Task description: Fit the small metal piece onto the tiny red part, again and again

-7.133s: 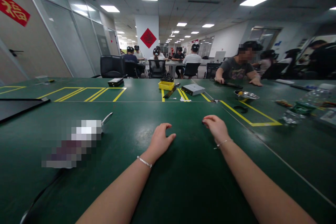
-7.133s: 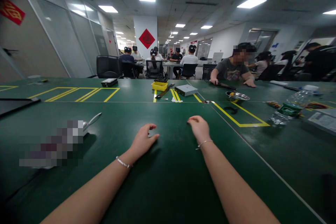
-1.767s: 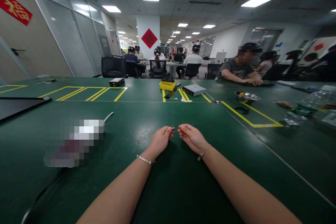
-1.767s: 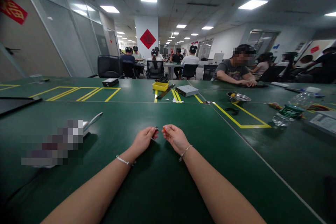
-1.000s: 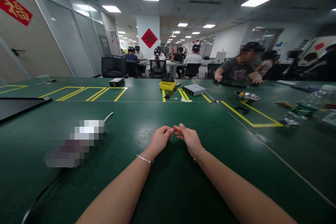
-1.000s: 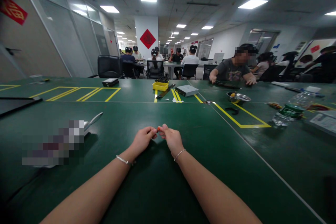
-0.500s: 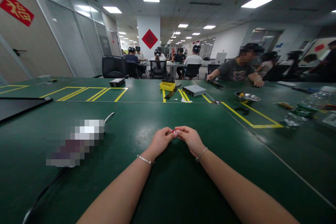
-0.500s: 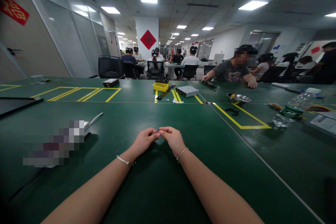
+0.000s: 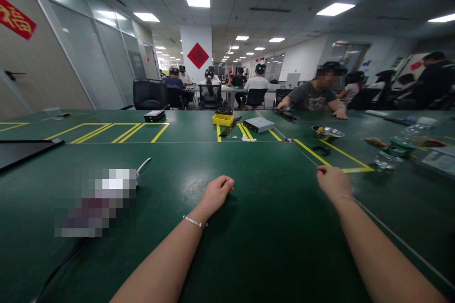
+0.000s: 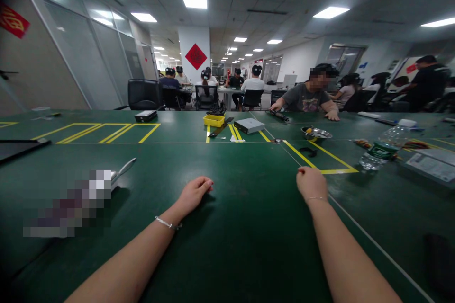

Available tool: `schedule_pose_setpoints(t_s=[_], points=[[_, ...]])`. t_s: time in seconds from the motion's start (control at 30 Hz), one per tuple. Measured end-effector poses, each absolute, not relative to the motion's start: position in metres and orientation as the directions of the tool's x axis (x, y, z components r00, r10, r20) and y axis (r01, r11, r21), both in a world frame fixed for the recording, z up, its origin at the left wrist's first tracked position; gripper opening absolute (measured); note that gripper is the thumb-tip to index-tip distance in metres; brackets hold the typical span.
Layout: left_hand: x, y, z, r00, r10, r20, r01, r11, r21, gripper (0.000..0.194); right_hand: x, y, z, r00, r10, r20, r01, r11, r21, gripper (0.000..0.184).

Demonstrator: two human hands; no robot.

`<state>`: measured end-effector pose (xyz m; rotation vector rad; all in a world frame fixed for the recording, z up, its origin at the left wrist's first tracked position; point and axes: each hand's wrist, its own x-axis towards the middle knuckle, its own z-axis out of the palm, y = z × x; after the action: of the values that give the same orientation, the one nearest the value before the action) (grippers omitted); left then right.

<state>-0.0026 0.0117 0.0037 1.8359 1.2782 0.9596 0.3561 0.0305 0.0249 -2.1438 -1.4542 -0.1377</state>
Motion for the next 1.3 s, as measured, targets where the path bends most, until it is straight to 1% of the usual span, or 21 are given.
schedule_pose_setpoints(t_s=[0.03, 0.07, 0.1, 0.17, 0.27, 0.4, 0.5, 0.6, 0.63, 0.7, 0.77, 0.8, 0.87, 0.93, 0.97, 1.03, 1.1, 1.17, 1.23, 1.3], points=[[-0.002, 0.012, 0.004, 0.242, 0.953, 0.182, 0.449, -0.277, 0.85, 0.033, 0.375, 0.025, 0.023, 0.416, 0.821, 0.391, 0.903, -0.324, -0.281, 0.026], [-0.002, 0.012, 0.003, 0.242, 0.953, 0.182, 0.458, -0.278, 0.844, 0.033, 0.392, 0.02, 0.02, 0.426, 0.814, 0.394, 0.904, -0.37, -0.214, 0.028], [-0.002, 0.012, 0.003, 0.243, 0.953, 0.182, 0.465, -0.279, 0.84, 0.033, 0.406, 0.014, 0.017, 0.439, 0.809, 0.391, 0.898, -0.407, -0.167, 0.03], [-0.002, 0.012, 0.002, 0.246, 0.952, 0.18, 0.475, -0.28, 0.834, 0.034, 0.43, 0.004, 0.009, 0.461, 0.802, 0.381, 0.884, -0.452, -0.117, 0.03], [-0.001, 0.012, 0.0, 0.254, 0.95, 0.183, 0.481, -0.288, 0.828, 0.033, 0.448, -0.005, -0.002, 0.471, 0.797, 0.377, 0.877, -0.469, -0.105, 0.027], [-0.001, 0.012, 0.0, 0.261, 0.949, 0.179, 0.497, -0.291, 0.818, 0.033, 0.452, -0.006, -0.007, 0.475, 0.792, 0.384, 0.877, -0.46, -0.137, 0.028], [-0.002, 0.011, 0.0, 0.252, 0.953, 0.171, 0.494, -0.279, 0.823, 0.03, 0.447, -0.006, -0.003, 0.501, 0.802, 0.324, 0.865, -0.479, -0.15, 0.031], [-0.001, 0.011, -0.001, 0.239, 0.957, 0.166, 0.449, -0.261, 0.854, 0.024, 0.435, -0.007, 0.003, 0.532, 0.798, 0.283, 0.846, -0.518, -0.13, 0.035], [-0.001, 0.012, -0.001, 0.238, 0.957, 0.166, 0.429, -0.257, 0.866, 0.024, 0.429, -0.007, 0.005, 0.524, 0.797, 0.301, 0.849, -0.517, -0.109, 0.036], [0.0, 0.013, -0.003, 0.238, 0.957, 0.163, 0.394, -0.249, 0.885, 0.025, 0.409, -0.004, 0.008, 0.465, 0.793, 0.392, 0.871, -0.488, -0.046, 0.039], [0.001, 0.013, -0.004, 0.242, 0.956, 0.164, 0.375, -0.248, 0.893, 0.027, 0.38, 0.001, 0.011, 0.335, 0.803, 0.493, 0.919, -0.393, 0.015, 0.04], [0.001, 0.013, -0.004, 0.247, 0.955, 0.167, 0.37, -0.252, 0.894, 0.028, 0.361, 0.004, 0.012, 0.245, 0.82, 0.518, 0.952, -0.305, 0.033, 0.04], [0.001, 0.012, -0.003, 0.261, 0.949, 0.179, 0.39, -0.273, 0.879, 0.032, 0.317, 0.008, 0.014, 0.043, 0.859, 0.51, 0.998, -0.062, 0.02, 0.038], [0.0, 0.01, -0.001, 0.3, 0.93, 0.212, 0.451, -0.335, 0.827, 0.038, 0.268, 0.008, 0.014, -0.144, 0.877, 0.458, 0.98, 0.191, -0.058, 0.039], [-0.001, 0.009, 0.0, 0.333, 0.914, 0.231, 0.491, -0.377, 0.785, 0.043, 0.245, 0.007, 0.012, -0.224, 0.878, 0.424, 0.95, 0.293, -0.106, 0.041], [-0.001, 0.006, 0.001, 0.416, 0.874, 0.25, 0.561, -0.463, 0.686, 0.052, 0.204, 0.0, 0.007, -0.363, 0.868, 0.339, 0.874, 0.443, -0.199, 0.045], [-0.001, 0.005, 0.0, 0.478, 0.847, 0.234, 0.611, -0.512, 0.604, 0.056, 0.178, -0.006, 0.001, -0.468, 0.851, 0.24, 0.811, 0.521, -0.266, 0.048], [0.0, 0.006, -0.002, 0.5, 0.84, 0.211, 0.649, -0.524, 0.552, 0.055, 0.168, -0.009, -0.002, -0.534, 0.831, 0.159, 0.78, 0.556, -0.287, 0.048], [0.0, 0.006, -0.004, 0.5, 0.842, 0.204, 0.666, -0.524, 0.531, 0.051, 0.176, -0.006, 0.0, -0.535, 0.833, 0.144, 0.794, 0.554, -0.251, 0.047], [-0.001, 0.006, -0.004, 0.494, 0.844, 0.21, 0.664, -0.522, 0.535, 0.048, 0.201, 0.001, 0.007, -0.448, 0.869, 0.209, 0.859, 0.484, -0.168, 0.045]])
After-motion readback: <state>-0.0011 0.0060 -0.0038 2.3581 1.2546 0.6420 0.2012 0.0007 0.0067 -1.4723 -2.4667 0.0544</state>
